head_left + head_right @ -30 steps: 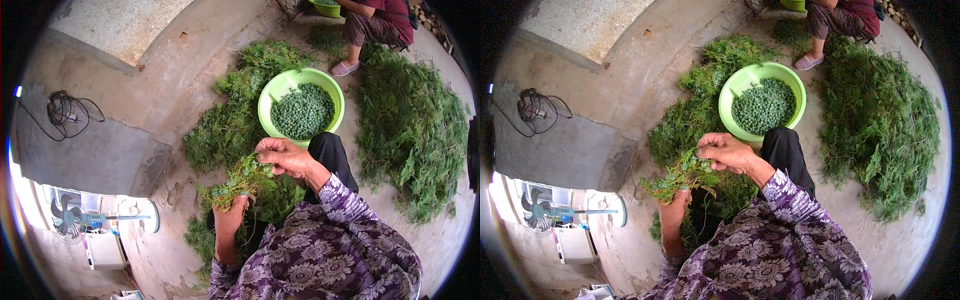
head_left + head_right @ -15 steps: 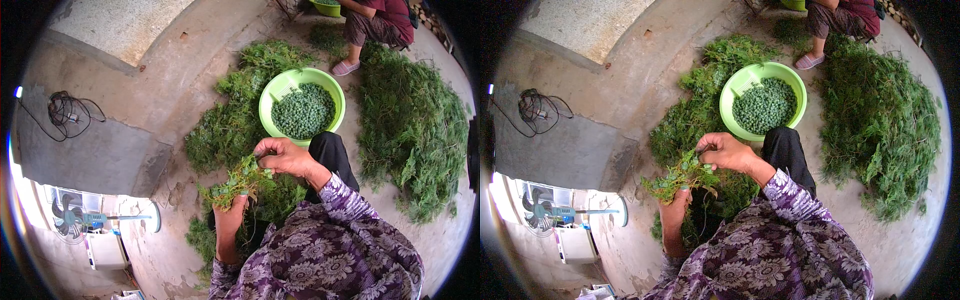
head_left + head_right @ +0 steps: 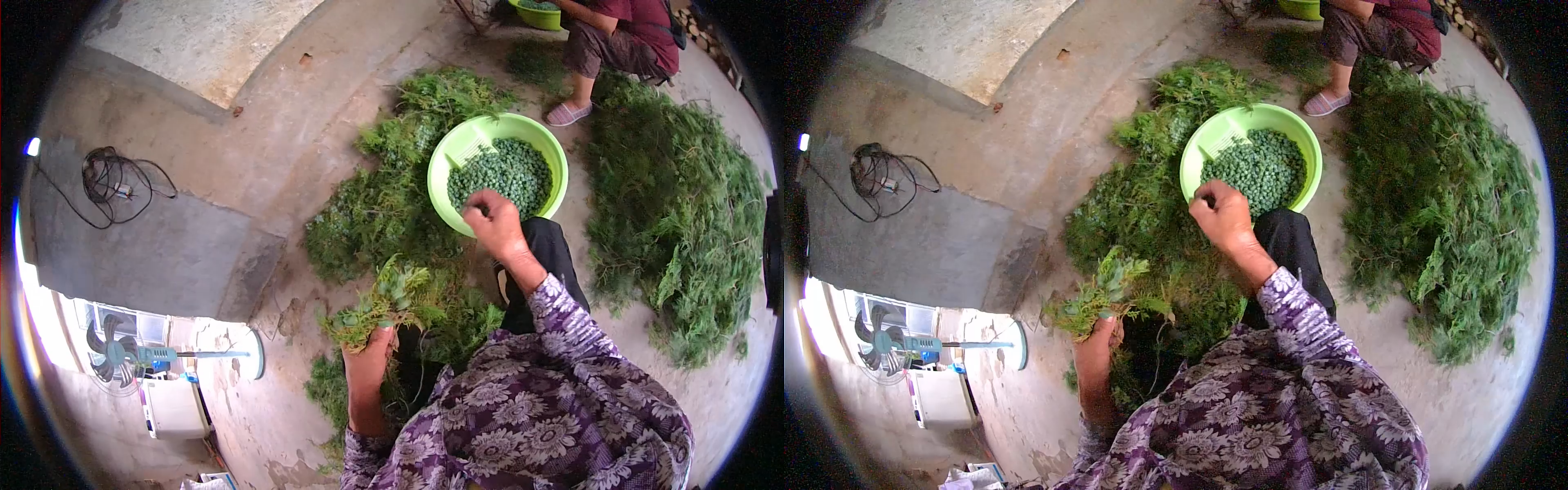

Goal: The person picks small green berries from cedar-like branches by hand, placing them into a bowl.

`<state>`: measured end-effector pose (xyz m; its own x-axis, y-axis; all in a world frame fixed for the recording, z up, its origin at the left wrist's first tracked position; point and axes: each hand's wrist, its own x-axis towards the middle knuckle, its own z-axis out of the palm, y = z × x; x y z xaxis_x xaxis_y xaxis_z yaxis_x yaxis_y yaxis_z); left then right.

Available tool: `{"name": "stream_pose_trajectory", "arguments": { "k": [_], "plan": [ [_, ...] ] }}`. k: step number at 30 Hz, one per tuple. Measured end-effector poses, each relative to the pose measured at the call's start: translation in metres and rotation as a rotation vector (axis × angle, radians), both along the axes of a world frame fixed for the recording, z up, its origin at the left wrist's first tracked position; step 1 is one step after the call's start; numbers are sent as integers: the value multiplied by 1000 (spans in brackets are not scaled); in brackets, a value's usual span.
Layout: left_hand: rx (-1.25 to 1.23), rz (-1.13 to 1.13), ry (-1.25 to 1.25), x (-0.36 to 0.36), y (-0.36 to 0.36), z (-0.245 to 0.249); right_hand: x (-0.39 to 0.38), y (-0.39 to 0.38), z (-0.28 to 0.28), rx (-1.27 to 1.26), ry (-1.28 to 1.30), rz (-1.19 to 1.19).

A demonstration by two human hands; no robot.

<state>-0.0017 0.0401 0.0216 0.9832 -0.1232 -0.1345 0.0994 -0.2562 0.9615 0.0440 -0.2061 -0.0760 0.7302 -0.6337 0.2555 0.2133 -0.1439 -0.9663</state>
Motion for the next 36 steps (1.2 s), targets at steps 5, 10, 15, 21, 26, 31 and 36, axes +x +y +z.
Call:
{"name": "stream_pose_trajectory", "arguments": {
  "k": [5, 10, 15, 21, 26, 31, 36],
  "plan": [
    [12, 48, -40, 0, -2, 2, 4, -23, 63, -158, -150, -194],
    [-211, 61, 87, 18, 21, -29, 54, -85, 25, -558, 302, -251],
    [-243, -115, 123, 20, 14, -15, 28, -68, 20, -130, 56, 129],
    [-286, -106, 162, 26, 4, -18, -10, 18, 41, 259, -141, 834],
    [-100, -184, 134, 24, 3, -14, -16, 42, 49, 265, -150, 843],
    [-271, -111, 122, 22, 2, -12, -19, 46, 58, 0, -209, 612],
    [-267, -93, 119, 19, -4, -8, -16, 45, 56, -428, -306, 434]
  ]
}}
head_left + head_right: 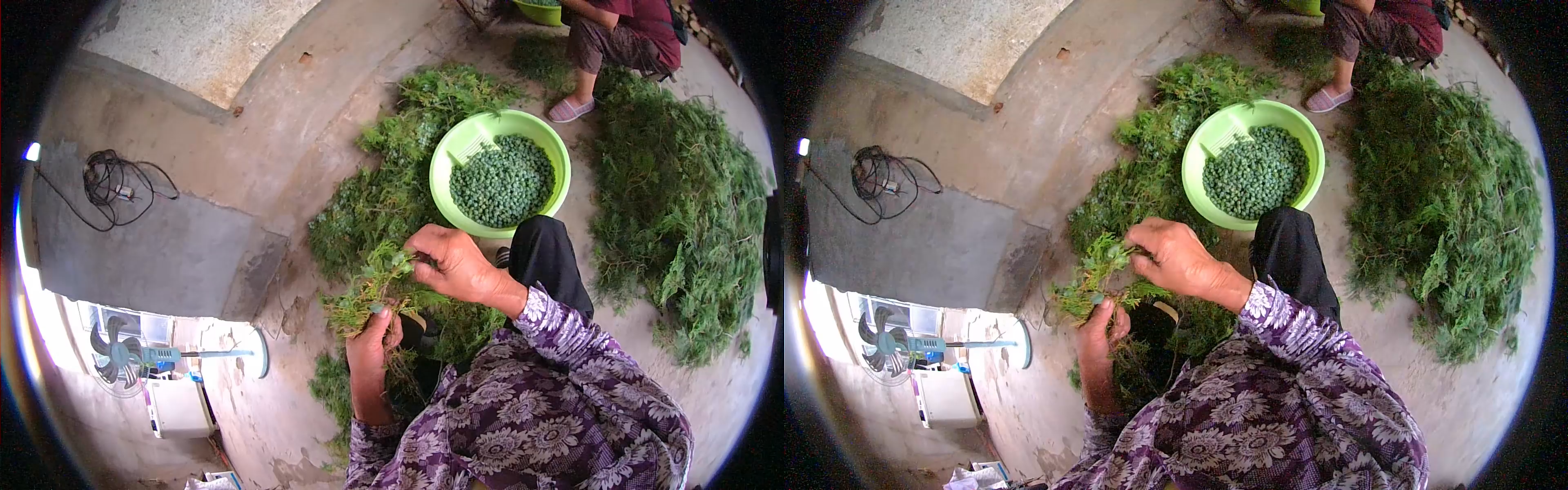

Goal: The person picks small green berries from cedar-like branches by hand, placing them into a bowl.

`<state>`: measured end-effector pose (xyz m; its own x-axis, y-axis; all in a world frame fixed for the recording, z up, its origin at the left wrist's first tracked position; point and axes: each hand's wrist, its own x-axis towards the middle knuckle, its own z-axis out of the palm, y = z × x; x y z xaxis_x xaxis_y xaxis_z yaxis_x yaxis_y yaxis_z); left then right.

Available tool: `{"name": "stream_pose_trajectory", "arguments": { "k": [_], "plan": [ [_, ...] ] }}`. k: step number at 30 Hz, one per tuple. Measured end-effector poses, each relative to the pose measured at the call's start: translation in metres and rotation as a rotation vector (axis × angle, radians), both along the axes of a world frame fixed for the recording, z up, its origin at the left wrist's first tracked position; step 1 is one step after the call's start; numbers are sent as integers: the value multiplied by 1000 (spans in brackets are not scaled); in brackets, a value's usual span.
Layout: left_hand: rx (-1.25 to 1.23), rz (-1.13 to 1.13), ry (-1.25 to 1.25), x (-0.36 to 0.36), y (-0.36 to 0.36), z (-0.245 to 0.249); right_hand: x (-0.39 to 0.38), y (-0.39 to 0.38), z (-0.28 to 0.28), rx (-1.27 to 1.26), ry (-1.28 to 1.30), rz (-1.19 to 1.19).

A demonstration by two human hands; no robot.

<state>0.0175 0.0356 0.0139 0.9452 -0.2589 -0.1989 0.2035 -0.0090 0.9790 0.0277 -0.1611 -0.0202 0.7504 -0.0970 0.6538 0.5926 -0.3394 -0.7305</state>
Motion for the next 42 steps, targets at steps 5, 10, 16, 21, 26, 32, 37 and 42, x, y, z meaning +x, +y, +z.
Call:
{"name": "stream_pose_trajectory", "arguments": {
  "k": [5, 10, 16, 21, 26, 32, 37, 42],
  "plan": [
    [-18, 68, 25, 0, 3, -1, -2, 1, 3, 40, 8, 79],
    [-29, 77, 24, -1, 2, 1, -7, -1, 11, 45, 86, 49],
    [0, 67, 1, -2, -6, 0, 11, 10, -17, -173, 212, -228],
    [-38, 11, -6, 2, 11, 2, 16, -27, -35, 874, 708, 177],
    [-66, -39, 39, 8, 11, -6, 7, -17, -15, 760, 617, 458],
    [-33, -15, 37, 3, 0, -1, 7, -1, -5, 826, 551, 655],
    [-53, -39, 41, 0, -1, 3, 3, 3, 2, 694, 473, 550],
    [98, 21, -64, -1, -8, 0, 8, 16, -5, 528, 198, 346]
  ]
}}
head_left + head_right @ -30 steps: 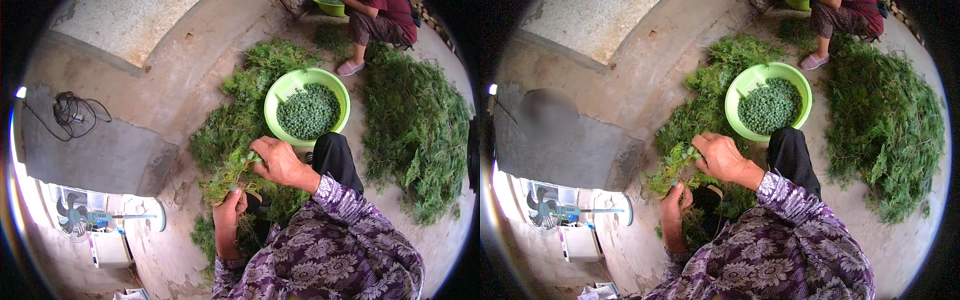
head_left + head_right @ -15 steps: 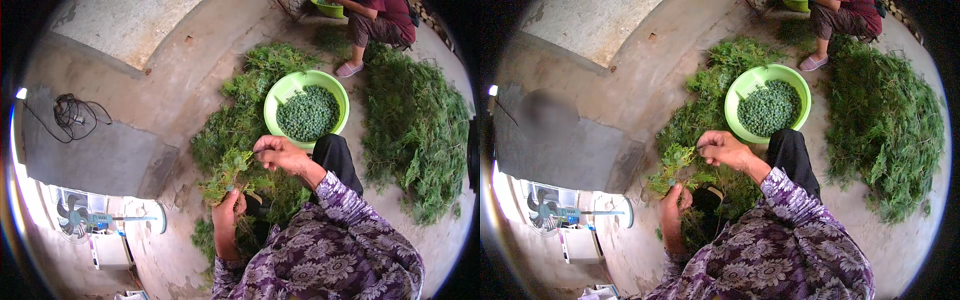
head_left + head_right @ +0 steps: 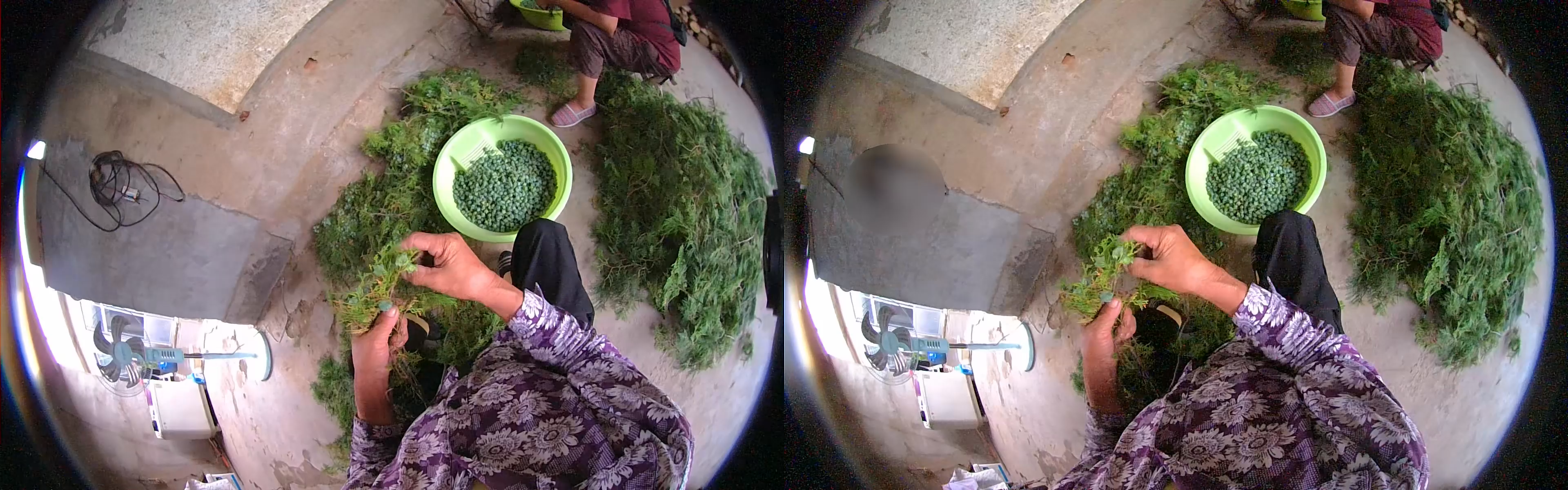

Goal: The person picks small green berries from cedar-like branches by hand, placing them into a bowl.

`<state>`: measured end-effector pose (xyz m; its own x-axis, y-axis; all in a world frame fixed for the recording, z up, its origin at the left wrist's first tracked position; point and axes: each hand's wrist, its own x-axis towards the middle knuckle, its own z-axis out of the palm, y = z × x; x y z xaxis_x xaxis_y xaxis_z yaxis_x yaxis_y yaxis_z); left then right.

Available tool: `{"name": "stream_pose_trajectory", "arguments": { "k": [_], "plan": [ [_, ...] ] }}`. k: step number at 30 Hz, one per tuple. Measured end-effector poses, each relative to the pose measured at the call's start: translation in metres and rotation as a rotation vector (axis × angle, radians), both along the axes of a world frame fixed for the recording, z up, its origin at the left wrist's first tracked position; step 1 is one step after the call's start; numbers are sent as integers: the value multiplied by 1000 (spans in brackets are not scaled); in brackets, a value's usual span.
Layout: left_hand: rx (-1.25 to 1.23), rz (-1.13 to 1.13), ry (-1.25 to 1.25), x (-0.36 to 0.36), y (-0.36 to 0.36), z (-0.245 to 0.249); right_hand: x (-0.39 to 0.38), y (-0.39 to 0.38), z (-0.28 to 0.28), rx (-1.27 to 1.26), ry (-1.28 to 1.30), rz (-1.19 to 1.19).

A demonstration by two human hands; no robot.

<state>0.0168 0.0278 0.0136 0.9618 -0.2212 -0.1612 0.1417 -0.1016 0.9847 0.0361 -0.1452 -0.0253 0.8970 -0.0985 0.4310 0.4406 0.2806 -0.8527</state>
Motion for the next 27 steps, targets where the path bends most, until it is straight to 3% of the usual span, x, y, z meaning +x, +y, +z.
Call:
{"name": "stream_pose_trajectory", "arguments": {
  "k": [2, 4, 5, 7, 10, 14, 16, 18, 19, 20, 23, 26, 27],
  "plan": [
    [18, 17, -26, 1, 2, -3, -1, -2, 0, -58, -120, -91],
    [18, 26, 37, -2, 0, 2, -10, -11, 8, -487, -78, -315],
    [18, 26, 37, -4, -3, 7, -11, -11, 8, -487, -78, -315],
    [90, 72, 2, -9, -11, 15, -14, -9, 9, -778, -39, -457],
    [59, 60, -61, -5, -13, 7, -8, -3, -4, -822, 86, -452],
    [108, 85, -65, -5, -14, 4, 6, -2, -35, -740, 66, -486],
    [121, 92, -32, -8, -6, 11, 22, -22, -60, -856, 341, -639],
    [46, 114, -61, -6, -2, 10, 22, -45, -70, -230, 480, -386],
    [82, 161, -54, -5, -1, 9, 20, -55, -72, 341, 557, 13],
    [116, 203, -46, -3, 0, 7, 11, -56, -52, 467, 589, 21],
    [70, 135, -42, 0, -1, 1, 1, -54, -28, 527, 521, 127],
    [75, 140, -56, 2, -5, -1, -6, -45, -12, 439, 391, 209],
    [91, 141, -67, 3, -5, -2, -9, -40, -5, 297, 329, 212]
  ]
}}
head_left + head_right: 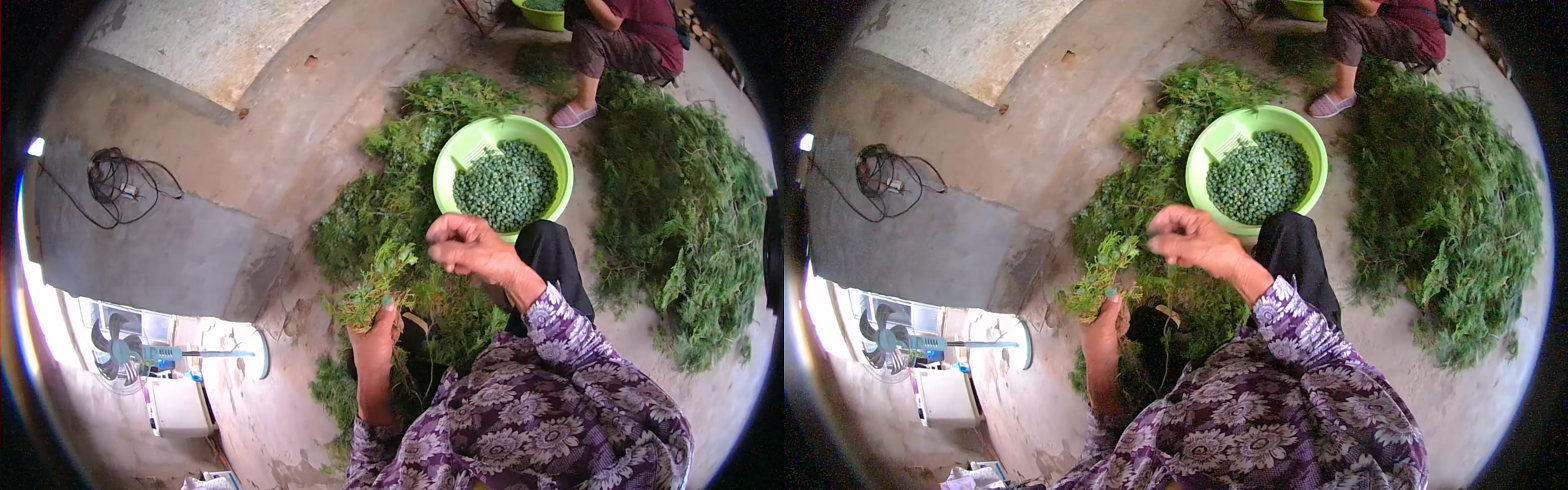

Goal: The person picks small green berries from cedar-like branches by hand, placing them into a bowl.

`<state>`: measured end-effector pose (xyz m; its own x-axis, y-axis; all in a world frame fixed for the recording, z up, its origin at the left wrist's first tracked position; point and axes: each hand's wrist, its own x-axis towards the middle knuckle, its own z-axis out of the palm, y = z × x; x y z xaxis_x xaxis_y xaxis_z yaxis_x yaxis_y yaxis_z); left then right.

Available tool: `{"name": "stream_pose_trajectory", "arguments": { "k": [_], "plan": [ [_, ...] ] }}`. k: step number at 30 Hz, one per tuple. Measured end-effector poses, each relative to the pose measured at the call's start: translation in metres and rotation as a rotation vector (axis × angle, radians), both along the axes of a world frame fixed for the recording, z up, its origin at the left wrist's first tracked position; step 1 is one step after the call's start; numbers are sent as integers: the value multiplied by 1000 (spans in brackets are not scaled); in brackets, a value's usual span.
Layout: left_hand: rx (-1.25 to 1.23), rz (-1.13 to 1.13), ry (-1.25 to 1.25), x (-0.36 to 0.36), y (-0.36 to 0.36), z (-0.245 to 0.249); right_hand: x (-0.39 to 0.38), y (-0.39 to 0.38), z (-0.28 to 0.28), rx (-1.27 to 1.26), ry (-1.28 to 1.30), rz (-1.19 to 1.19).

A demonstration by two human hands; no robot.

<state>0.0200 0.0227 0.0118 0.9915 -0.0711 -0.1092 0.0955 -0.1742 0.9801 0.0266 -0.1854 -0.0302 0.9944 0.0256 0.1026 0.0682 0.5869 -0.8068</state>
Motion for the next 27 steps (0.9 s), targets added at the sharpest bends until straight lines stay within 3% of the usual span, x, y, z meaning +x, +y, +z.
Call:
{"name": "stream_pose_trajectory", "arguments": {
  "k": [2, 3, 9, 11, 12, 14, 18, 23, 26, 27],
  "plan": [
    [-16, -7, -19, -2, -5, 4, -5, 12, 8, -212, -74, 36],
    [-33, -17, -39, -2, -7, 6, 0, 22, 5, -409, -228, -128],
    [47, -29, 1, -3, 0, -1, 2, 30, -3, -428, -181, -216],
    [37, -35, 7, -4, 0, 5, 5, 26, -10, -673, -366, -403],
    [28, -42, 12, -5, 0, 8, 2, 21, 0, -676, -366, -404],
    [34, 0, -2, -8, -7, 12, -8, 10, 23, 135, 134, -81],
    [16, 23, -19, -6, 1, 10, 3, -27, 13, 369, 42, -122],
    [117, 23, -19, -4, -1, 2, -4, -3, 13, 168, 58, 40],
    [200, 17, -53, -4, -3, 2, -2, 7, 17, 45, 5, 7],
    [221, -6, -81, -5, -3, 3, -1, 9, 17, -112, -54, -57]
  ]
}}
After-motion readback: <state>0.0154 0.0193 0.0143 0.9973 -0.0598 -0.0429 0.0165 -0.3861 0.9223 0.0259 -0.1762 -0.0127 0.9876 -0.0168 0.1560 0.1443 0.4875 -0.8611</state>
